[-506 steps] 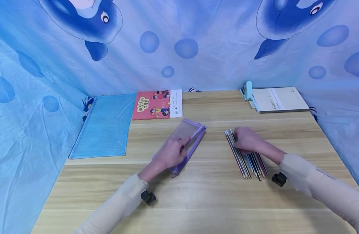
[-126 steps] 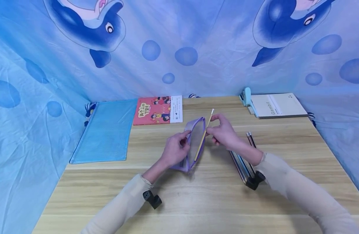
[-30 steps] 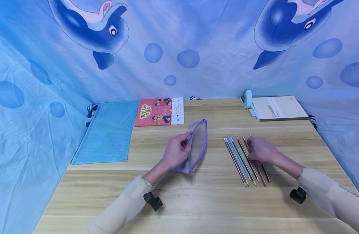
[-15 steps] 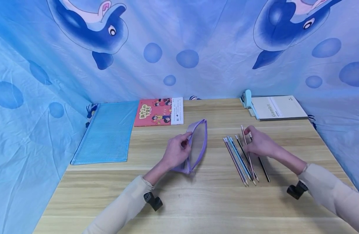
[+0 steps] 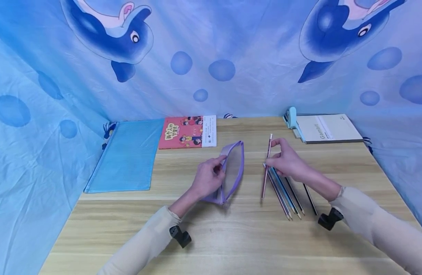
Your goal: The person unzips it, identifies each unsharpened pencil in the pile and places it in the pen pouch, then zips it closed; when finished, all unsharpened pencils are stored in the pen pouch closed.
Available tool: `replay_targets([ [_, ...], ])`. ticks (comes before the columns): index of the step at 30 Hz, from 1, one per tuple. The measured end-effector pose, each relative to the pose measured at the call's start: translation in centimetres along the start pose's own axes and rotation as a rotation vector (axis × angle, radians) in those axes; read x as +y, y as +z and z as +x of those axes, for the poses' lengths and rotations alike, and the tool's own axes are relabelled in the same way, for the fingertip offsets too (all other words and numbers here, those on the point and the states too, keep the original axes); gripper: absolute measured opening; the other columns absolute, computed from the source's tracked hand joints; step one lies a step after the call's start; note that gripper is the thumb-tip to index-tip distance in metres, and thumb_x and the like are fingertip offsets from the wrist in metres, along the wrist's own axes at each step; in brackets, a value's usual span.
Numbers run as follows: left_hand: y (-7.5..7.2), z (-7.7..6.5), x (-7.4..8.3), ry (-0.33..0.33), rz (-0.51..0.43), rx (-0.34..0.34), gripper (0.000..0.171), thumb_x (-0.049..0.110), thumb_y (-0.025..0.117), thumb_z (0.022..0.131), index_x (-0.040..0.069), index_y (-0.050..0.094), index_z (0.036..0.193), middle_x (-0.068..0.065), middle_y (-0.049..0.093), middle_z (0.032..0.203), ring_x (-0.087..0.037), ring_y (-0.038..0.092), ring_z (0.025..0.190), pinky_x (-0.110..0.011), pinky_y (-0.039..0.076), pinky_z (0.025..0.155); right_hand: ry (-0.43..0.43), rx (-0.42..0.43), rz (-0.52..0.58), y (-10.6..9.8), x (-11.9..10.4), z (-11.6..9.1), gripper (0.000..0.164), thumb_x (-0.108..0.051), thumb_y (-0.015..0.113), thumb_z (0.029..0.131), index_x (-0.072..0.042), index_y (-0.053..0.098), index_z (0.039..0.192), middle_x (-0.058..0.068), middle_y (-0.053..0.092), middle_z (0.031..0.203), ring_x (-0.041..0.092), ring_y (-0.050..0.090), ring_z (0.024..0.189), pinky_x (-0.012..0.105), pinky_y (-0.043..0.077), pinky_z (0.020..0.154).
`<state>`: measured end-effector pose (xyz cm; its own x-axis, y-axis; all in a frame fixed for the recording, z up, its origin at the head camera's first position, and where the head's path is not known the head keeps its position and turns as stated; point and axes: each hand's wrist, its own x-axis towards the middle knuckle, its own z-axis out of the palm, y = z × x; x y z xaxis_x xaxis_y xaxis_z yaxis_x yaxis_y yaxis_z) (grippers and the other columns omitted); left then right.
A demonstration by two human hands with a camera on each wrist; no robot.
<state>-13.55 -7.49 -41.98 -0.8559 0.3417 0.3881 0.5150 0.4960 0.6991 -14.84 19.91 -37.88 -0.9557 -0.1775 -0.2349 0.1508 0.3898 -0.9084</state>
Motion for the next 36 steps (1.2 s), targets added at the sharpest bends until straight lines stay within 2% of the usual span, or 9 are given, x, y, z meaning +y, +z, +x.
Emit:
replay_targets([
  [3,-0.1,0.0,0.1,-0.010,0.010,-0.018,0.050,-0.011,0.063,0.078,-0.010,0.062,0.127,-0.011,0.065,0.084,-0.019,0.061,0.073,-0.024,0.054,0.065,-0.013,0.022,0.081,1.1,-0.7,0.4,0.062,0.003,0.059,0.082,-0.003,0.025,0.134,0.008,0.058,0.070,0.011,0.042,0.045,0.021,0.032,0.039],
  [8,0.0,0.1,0.0,-0.012,0.019,-0.021,0.050,-0.010,0.063,0.078,-0.010,0.062,0.127,-0.010,0.065,0.085,-0.019,0.061,0.073,-0.024,0.054,0.066,-0.056,0.060,0.183,2.8,-1.7,1.1,0.061,0.004,0.060,0.085,-0.005,0.025,0.133,0.013,0.065,0.085,0.011,0.045,0.047,0.021,0.034,0.041],
  [13,0.1,0.2,-0.1,-0.001,0.022,-0.014,0.050,-0.010,0.063,0.076,-0.010,0.063,0.126,-0.010,0.065,0.083,-0.018,0.061,0.072,-0.024,0.054,0.065,-0.047,0.053,0.196,4.2,-2.2,1.6,0.059,0.001,0.062,0.085,-0.008,0.027,0.132,0.015,0.065,0.090,0.012,0.046,0.048,0.022,0.034,0.040],
  [24,0.1,0.2,-0.2,-0.016,0.013,-0.020,0.050,-0.009,0.063,0.077,-0.010,0.062,0.127,-0.011,0.066,0.084,-0.019,0.061,0.072,-0.024,0.054,0.065,-0.052,0.048,0.193,6.7,-1.9,2.1,0.058,0.003,0.062,0.086,-0.006,0.029,0.132,0.017,0.066,0.087,0.014,0.048,0.047,0.023,0.040,0.040],
  [36,0.3,0.3,0.1,-0.030,0.016,-0.024,0.051,-0.009,0.064,0.078,-0.009,0.061,0.129,-0.010,0.066,0.084,-0.018,0.062,0.072,-0.024,0.054,0.064,0.001,-0.004,0.165,8.4,-1.5,2.2,0.056,0.003,0.064,0.083,-0.005,0.033,0.129,0.018,0.063,0.078,0.013,0.048,0.043,0.022,0.039,0.037],
])
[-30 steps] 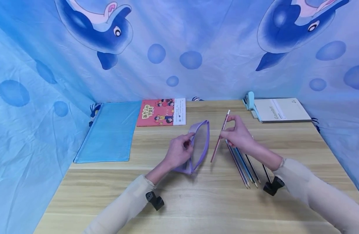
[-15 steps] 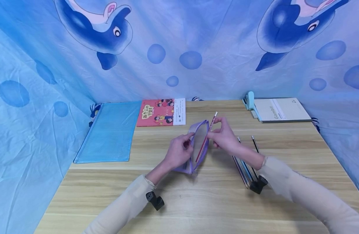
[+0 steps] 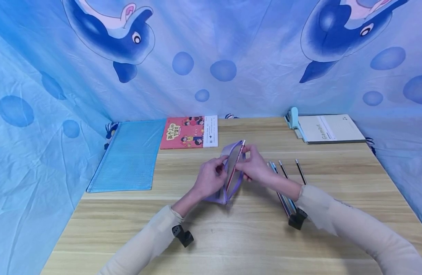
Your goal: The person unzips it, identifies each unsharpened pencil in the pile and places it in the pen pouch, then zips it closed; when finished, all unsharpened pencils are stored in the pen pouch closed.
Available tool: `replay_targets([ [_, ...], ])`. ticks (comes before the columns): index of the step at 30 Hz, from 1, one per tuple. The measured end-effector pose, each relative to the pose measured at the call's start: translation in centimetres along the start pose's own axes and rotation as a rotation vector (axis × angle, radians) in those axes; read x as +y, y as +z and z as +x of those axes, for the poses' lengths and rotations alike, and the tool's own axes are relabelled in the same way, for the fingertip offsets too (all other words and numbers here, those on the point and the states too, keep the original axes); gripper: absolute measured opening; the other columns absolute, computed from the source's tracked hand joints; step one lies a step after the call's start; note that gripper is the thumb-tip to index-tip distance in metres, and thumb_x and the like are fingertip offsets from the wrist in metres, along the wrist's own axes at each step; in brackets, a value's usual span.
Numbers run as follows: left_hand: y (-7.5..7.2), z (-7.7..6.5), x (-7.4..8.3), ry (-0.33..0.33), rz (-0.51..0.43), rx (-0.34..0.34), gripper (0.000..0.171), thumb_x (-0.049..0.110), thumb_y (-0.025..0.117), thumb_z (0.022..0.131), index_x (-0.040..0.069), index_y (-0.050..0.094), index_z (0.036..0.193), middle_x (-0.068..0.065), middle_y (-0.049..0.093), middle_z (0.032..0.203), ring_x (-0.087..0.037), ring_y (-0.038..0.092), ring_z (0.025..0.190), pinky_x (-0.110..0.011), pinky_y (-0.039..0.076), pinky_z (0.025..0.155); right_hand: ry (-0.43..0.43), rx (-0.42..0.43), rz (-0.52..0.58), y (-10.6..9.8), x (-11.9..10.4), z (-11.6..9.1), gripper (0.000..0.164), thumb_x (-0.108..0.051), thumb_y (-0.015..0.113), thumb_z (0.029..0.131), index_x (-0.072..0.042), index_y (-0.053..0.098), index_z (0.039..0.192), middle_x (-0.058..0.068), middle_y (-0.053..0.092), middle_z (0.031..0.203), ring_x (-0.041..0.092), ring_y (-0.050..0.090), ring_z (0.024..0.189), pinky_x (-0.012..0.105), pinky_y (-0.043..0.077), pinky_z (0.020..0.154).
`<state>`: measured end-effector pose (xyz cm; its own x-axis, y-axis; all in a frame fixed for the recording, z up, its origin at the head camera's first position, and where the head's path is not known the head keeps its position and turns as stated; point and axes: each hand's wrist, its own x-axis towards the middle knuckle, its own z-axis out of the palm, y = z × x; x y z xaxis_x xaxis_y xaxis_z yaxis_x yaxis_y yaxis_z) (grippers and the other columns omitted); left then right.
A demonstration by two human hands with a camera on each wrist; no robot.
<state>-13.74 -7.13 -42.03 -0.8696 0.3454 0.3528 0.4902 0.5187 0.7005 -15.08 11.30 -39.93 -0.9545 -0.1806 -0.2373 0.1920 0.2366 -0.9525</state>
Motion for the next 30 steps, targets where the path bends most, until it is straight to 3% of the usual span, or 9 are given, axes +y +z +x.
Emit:
replay_targets([
  [5,0.0,0.0,0.0,0.023,0.014,0.020,0.049,-0.005,0.064,0.078,-0.009,0.063,0.127,-0.009,0.066,0.082,-0.018,0.061,0.071,-0.025,0.053,0.063,0.011,0.000,-0.031,0.6,-0.1,0.1,0.057,0.003,0.064,0.081,-0.002,0.035,0.129,0.019,0.063,0.075,0.013,0.048,0.041,0.023,0.038,0.036],
  [13,0.0,0.0,-0.1,0.029,0.011,0.025,0.048,-0.006,0.064,0.078,-0.009,0.064,0.126,-0.010,0.066,0.082,-0.018,0.061,0.071,-0.025,0.053,0.063,0.017,-0.028,-0.094,0.7,-0.3,0.1,0.058,0.000,0.065,0.085,0.004,0.037,0.135,0.019,0.067,0.083,0.012,0.049,0.041,0.023,0.040,0.036],
  [20,-0.2,0.0,0.0,0.002,-0.001,0.012,0.049,-0.006,0.065,0.079,-0.008,0.062,0.128,-0.010,0.066,0.084,-0.018,0.061,0.073,-0.025,0.054,0.065,0.002,-0.042,-0.125,0.2,-0.3,0.1,0.052,0.000,0.062,0.089,0.006,0.044,0.138,0.020,0.067,0.094,0.013,0.052,0.044,0.023,0.042,0.038],
  [25,-0.2,-0.1,0.1,-0.006,-0.014,0.011,0.049,-0.008,0.066,0.080,-0.009,0.061,0.129,-0.011,0.066,0.085,-0.019,0.062,0.074,-0.024,0.054,0.066,0.002,-0.096,-0.177,0.0,-0.5,-0.1,0.048,-0.003,0.058,0.094,0.005,0.048,0.140,0.022,0.068,0.102,0.015,0.056,0.048,0.023,0.043,0.040],
  [30,-0.3,0.0,0.1,0.010,-0.028,0.023,0.049,-0.011,0.065,0.079,-0.010,0.061,0.127,-0.012,0.066,0.085,-0.020,0.063,0.074,-0.024,0.055,0.066,-0.024,-0.079,-0.132,-1.6,-0.6,-0.4,0.044,-0.003,0.055,0.095,0.006,0.049,0.138,0.023,0.069,0.109,0.015,0.057,0.051,0.023,0.043,0.040],
])
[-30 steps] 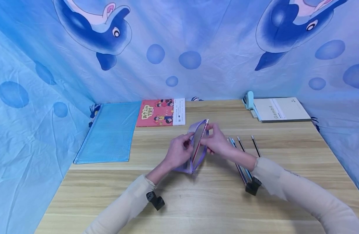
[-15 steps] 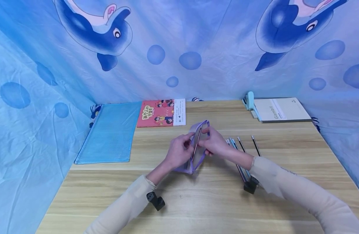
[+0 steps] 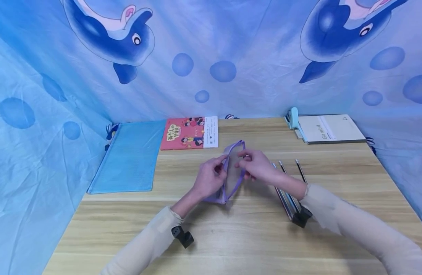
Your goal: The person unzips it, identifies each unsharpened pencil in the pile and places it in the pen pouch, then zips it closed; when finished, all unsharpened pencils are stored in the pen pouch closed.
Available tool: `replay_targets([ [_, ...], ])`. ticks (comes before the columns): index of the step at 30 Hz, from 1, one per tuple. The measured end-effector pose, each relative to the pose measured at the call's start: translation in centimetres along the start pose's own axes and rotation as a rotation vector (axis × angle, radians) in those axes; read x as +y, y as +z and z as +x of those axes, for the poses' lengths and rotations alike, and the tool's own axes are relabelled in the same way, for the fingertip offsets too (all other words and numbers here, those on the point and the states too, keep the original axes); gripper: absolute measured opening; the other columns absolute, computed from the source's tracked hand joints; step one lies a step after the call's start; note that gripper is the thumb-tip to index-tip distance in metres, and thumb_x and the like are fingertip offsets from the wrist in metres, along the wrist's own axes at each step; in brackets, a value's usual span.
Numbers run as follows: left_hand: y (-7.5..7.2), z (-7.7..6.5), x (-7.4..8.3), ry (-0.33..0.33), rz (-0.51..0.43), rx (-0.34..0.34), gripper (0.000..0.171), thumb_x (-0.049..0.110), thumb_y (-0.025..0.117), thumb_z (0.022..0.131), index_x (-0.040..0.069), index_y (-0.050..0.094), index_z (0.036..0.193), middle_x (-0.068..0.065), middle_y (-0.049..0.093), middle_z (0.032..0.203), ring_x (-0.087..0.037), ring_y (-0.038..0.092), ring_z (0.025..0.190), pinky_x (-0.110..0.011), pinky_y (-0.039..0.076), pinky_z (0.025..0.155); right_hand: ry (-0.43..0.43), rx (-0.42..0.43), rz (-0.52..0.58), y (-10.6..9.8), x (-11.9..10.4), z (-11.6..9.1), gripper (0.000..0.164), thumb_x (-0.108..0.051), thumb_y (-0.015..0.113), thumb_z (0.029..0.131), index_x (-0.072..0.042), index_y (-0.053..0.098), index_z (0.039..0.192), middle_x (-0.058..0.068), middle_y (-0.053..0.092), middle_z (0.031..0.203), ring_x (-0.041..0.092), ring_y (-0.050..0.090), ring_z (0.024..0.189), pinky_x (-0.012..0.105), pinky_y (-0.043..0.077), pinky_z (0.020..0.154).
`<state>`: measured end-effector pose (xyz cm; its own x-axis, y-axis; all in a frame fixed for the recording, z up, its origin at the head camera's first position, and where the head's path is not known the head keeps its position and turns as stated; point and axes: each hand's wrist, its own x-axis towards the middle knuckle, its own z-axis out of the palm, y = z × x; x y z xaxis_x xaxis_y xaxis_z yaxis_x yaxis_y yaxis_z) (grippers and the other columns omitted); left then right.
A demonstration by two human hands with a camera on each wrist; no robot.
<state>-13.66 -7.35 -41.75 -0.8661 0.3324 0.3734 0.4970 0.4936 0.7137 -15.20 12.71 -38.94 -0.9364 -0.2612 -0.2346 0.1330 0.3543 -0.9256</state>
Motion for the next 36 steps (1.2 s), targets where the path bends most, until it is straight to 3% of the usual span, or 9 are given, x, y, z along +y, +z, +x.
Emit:
replay_targets([
  [3,-0.1,0.1,0.0,0.005,-0.004,0.018,0.048,-0.011,0.064,0.078,-0.011,0.062,0.126,-0.013,0.066,0.084,-0.021,0.063,0.073,-0.025,0.056,0.066,-0.015,0.032,0.010,-2.1,0.3,-0.5,0.041,-0.005,0.055,0.095,0.007,0.050,0.134,0.023,0.069,0.107,0.015,0.058,0.053,0.023,0.042,0.041],
  [6,-0.2,0.2,0.1,0.003,0.001,0.015,0.048,-0.011,0.063,0.078,-0.010,0.062,0.126,-0.012,0.066,0.085,-0.020,0.062,0.073,-0.025,0.056,0.067,-0.016,0.074,-0.054,-4.8,1.2,-1.2,0.040,-0.007,0.057,0.095,0.008,0.051,0.131,0.022,0.069,0.103,0.018,0.061,0.056,0.023,0.042,0.041],
  [13,-0.3,0.2,0.0,0.018,0.002,0.014,0.049,-0.011,0.063,0.078,-0.011,0.062,0.127,-0.013,0.066,0.085,-0.020,0.062,0.073,-0.024,0.056,0.066,-0.007,0.071,-0.414,-11.3,4.9,-3.1,0.038,-0.011,0.062,0.094,0.011,0.052,0.123,0.020,0.066,0.088,0.029,0.064,0.061,0.032,0.050,0.045],
  [17,-0.3,0.1,-0.2,0.032,0.015,0.019,0.048,-0.012,0.063,0.077,-0.012,0.062,0.125,-0.012,0.065,0.083,-0.020,0.062,0.072,-0.024,0.055,0.065,-0.005,0.032,-0.537,-13.5,6.8,-3.9,0.036,-0.009,0.064,0.092,0.014,0.053,0.117,0.014,0.066,0.082,0.025,0.062,0.057,0.036,0.051,0.045],
  [24,-0.2,-0.1,-0.4,0.036,0.014,0.029,0.048,-0.012,0.063,0.076,-0.012,0.063,0.125,-0.013,0.065,0.083,-0.020,0.062,0.071,-0.028,0.057,0.065,0.034,-0.003,-0.662,-14.0,8.8,-4.7,0.049,-0.015,0.070,0.089,0.016,0.048,0.120,0.005,0.059,0.058,0.018,0.054,0.046,0.034,0.045,0.044],
  [36,-0.2,-0.3,-0.4,0.025,0.032,0.024,0.049,-0.009,0.063,0.076,-0.010,0.064,0.125,-0.011,0.065,0.082,-0.020,0.060,0.071,-0.026,0.054,0.065,0.039,0.005,-0.695,-13.6,9.9,-4.5,0.050,-0.009,0.070,0.084,0.015,0.046,0.121,0.003,0.058,0.056,0.017,0.057,0.045,0.034,0.047,0.044],
])
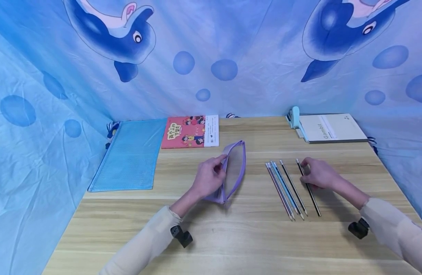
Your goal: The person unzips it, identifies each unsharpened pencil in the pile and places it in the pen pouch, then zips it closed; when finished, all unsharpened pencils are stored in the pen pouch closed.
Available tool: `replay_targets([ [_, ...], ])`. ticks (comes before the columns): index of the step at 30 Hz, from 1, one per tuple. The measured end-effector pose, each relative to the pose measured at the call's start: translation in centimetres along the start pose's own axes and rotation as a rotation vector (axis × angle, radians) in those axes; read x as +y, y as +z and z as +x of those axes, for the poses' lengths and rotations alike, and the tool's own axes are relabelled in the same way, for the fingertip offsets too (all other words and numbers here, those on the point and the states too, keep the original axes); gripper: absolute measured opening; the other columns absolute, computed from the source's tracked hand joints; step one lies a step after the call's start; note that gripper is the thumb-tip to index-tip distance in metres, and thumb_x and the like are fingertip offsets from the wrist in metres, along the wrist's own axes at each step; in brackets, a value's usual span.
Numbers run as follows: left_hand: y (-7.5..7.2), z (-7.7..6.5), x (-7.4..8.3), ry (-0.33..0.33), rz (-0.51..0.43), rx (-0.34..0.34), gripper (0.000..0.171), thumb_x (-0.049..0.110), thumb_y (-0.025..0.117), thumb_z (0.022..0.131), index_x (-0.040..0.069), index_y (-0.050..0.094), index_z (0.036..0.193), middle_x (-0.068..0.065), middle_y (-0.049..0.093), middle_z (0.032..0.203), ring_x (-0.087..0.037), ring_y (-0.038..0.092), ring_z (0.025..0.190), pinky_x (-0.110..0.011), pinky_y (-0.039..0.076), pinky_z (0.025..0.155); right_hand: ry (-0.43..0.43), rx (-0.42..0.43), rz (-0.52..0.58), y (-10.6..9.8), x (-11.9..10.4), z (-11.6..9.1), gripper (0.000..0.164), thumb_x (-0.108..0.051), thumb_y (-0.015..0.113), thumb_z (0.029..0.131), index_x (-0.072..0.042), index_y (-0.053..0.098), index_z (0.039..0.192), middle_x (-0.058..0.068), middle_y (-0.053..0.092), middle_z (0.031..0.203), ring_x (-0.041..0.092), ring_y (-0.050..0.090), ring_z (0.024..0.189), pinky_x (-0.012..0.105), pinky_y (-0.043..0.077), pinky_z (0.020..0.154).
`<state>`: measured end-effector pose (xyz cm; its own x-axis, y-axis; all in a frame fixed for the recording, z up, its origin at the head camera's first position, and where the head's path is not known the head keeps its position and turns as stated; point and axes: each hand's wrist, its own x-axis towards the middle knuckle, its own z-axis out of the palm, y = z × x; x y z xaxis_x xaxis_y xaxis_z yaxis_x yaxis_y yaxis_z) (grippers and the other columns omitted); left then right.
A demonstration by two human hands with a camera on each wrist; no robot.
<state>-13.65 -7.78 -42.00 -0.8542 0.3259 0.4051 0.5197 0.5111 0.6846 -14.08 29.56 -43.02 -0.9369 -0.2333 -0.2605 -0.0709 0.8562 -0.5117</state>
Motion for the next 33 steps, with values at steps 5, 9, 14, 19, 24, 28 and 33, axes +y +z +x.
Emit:
replay_targets([
  [5,0.1,0.1,0.1,-0.011,0.004,-0.011,0.049,-0.009,0.063,0.077,-0.009,0.063,0.126,-0.011,0.065,0.082,-0.019,0.061,0.072,-0.025,0.054,0.065,0.024,-0.029,0.027,0.0,-0.1,0.1,0.051,-0.011,0.072,0.083,0.013,0.046,0.121,0.005,0.058,0.059,0.018,0.057,0.048,0.033,0.047,0.045],
  [9,0.1,0.1,0.1,-0.017,0.004,-0.016,0.049,-0.009,0.063,0.077,-0.009,0.063,0.126,-0.010,0.065,0.083,-0.019,0.061,0.072,-0.025,0.054,0.066,0.051,-0.051,0.105,-0.3,-0.6,0.2,0.047,-0.012,0.069,0.085,0.007,0.046,0.121,0.006,0.056,0.058,0.018,0.054,0.048,0.030,0.044,0.044],
  [14,0.1,0.0,0.2,-0.027,-0.008,-0.017,0.049,-0.010,0.064,0.077,-0.009,0.062,0.127,-0.010,0.065,0.084,-0.018,0.061,0.073,-0.024,0.054,0.066,0.050,-0.062,0.289,-0.5,-2.4,0.3,0.046,-0.011,0.066,0.087,0.004,0.043,0.124,0.005,0.053,0.058,0.016,0.050,0.048,0.027,0.039,0.042],
  [19,0.2,0.0,0.2,-0.023,-0.016,-0.017,0.050,-0.011,0.064,0.077,-0.010,0.062,0.127,-0.010,0.065,0.084,-0.018,0.061,0.073,-0.023,0.055,0.065,0.015,-0.058,0.462,-0.5,-4.8,0.4,0.045,-0.006,0.062,0.088,0.004,0.039,0.126,0.008,0.053,0.063,0.016,0.049,0.050,0.026,0.039,0.043],
  [24,0.2,0.1,0.2,-0.021,-0.012,-0.019,0.050,-0.011,0.064,0.077,-0.010,0.062,0.127,-0.011,0.065,0.084,-0.018,0.061,0.073,-0.024,0.055,0.065,0.027,-0.044,0.597,-0.4,-7.0,0.7,0.044,-0.005,0.059,0.090,0.000,0.036,0.127,0.006,0.055,0.068,0.013,0.046,0.050,0.024,0.038,0.043],
  [28,0.2,0.1,0.2,-0.021,-0.007,-0.022,0.049,-0.010,0.063,0.077,-0.010,0.062,0.127,-0.011,0.065,0.084,-0.018,0.061,0.073,-0.024,0.055,0.066,0.022,-0.030,0.699,-0.1,-8.8,1.3,0.046,-0.003,0.058,0.090,-0.002,0.034,0.129,0.005,0.058,0.071,0.011,0.046,0.050,0.023,0.040,0.043],
  [33,0.3,0.2,0.2,-0.013,0.007,-0.024,0.049,-0.009,0.063,0.078,-0.010,0.062,0.127,-0.010,0.065,0.083,-0.019,0.061,0.073,-0.025,0.055,0.066,0.007,-0.010,0.773,0.2,-11.1,1.9,0.049,0.000,0.057,0.089,-0.002,0.033,0.131,0.004,0.054,0.068,0.011,0.046,0.049,0.023,0.041,0.044],
])
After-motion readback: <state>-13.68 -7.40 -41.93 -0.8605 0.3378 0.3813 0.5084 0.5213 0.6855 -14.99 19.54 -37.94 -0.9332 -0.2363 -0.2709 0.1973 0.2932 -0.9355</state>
